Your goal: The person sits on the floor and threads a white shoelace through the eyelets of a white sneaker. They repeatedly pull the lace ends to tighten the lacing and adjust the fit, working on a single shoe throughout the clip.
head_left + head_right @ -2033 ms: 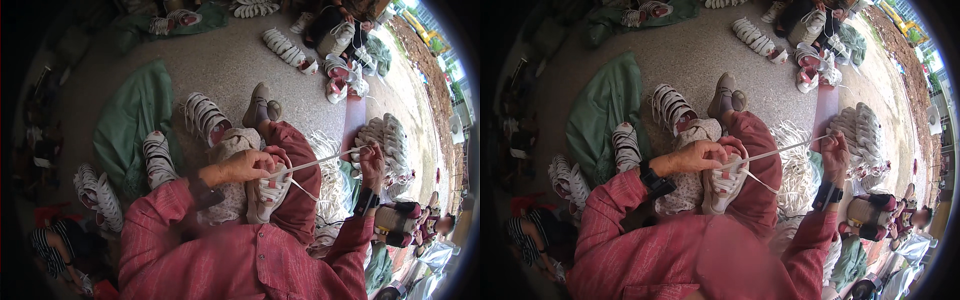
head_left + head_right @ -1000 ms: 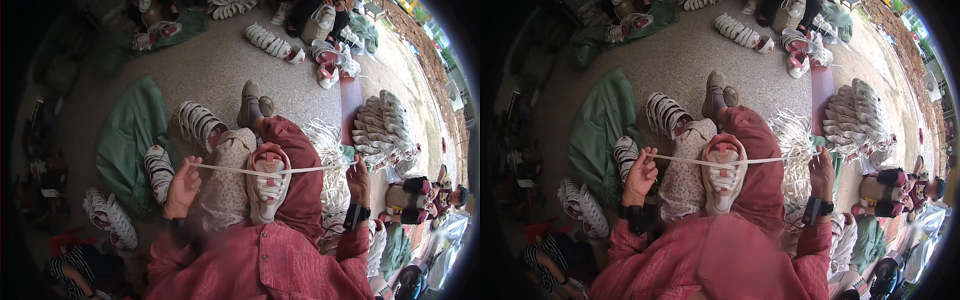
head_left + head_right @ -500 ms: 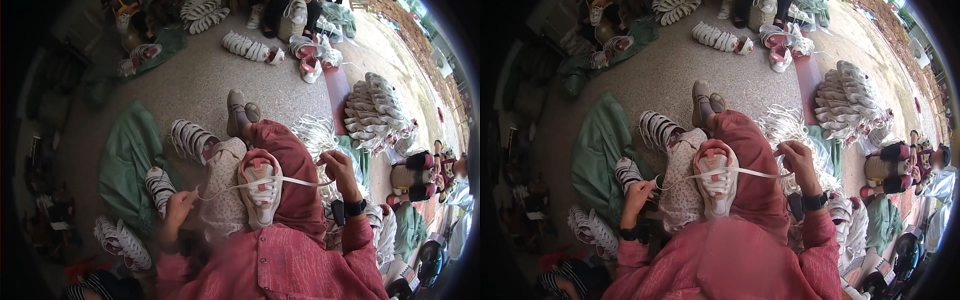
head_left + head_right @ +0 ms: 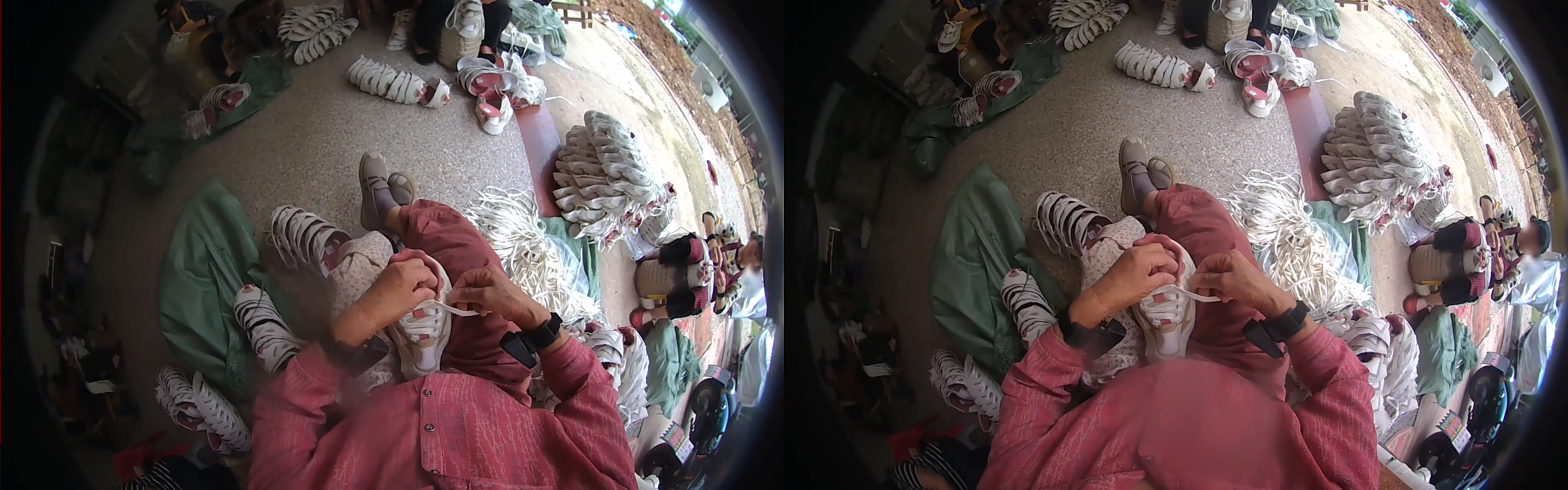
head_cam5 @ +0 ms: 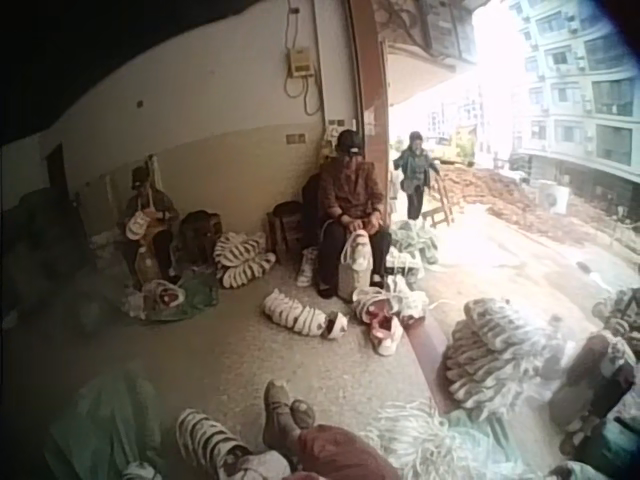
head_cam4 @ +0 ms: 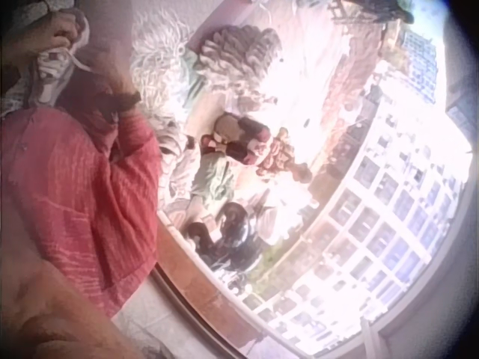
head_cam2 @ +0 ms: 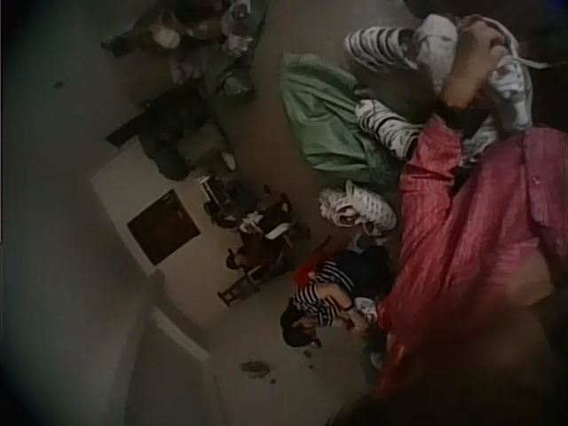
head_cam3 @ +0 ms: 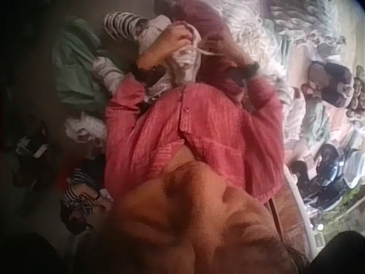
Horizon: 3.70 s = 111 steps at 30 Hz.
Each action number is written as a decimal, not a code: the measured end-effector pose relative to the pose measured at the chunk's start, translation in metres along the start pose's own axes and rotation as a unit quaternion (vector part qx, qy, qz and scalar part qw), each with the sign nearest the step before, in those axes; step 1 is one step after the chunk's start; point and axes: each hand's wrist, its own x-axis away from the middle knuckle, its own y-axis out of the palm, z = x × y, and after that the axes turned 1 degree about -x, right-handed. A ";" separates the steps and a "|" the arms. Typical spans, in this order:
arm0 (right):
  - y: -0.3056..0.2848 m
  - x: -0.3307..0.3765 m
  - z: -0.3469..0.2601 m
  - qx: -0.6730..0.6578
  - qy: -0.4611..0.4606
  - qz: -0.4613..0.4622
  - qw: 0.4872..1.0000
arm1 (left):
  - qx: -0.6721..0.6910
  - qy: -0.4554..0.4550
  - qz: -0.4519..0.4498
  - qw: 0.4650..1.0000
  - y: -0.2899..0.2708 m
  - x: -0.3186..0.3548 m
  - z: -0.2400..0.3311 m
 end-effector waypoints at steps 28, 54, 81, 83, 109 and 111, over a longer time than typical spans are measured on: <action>-0.004 -0.012 0.011 -0.244 0.135 -0.077 0.957 | 0.010 0.004 0.049 0.999 0.014 0.003 -0.002; -0.008 -0.047 -0.009 0.057 -0.142 -0.124 0.980 | -0.174 -0.235 0.127 0.948 -0.114 0.100 -0.036; -0.010 -0.020 -0.010 0.214 -0.121 -0.038 0.969 | 0.694 -0.167 0.319 0.623 -0.057 0.155 -0.038; -0.010 -0.023 -0.011 0.246 -0.147 -0.038 0.957 | 0.676 -0.161 0.317 0.645 -0.068 0.158 -0.035; 0.040 -0.029 -0.052 0.421 -0.343 0.038 0.839 | 0.570 -0.148 0.438 0.680 -0.105 0.170 -0.028; 0.048 -0.036 -0.062 0.414 -0.364 -0.016 0.834 | 0.593 -0.106 0.430 0.672 -0.117 0.183 -0.031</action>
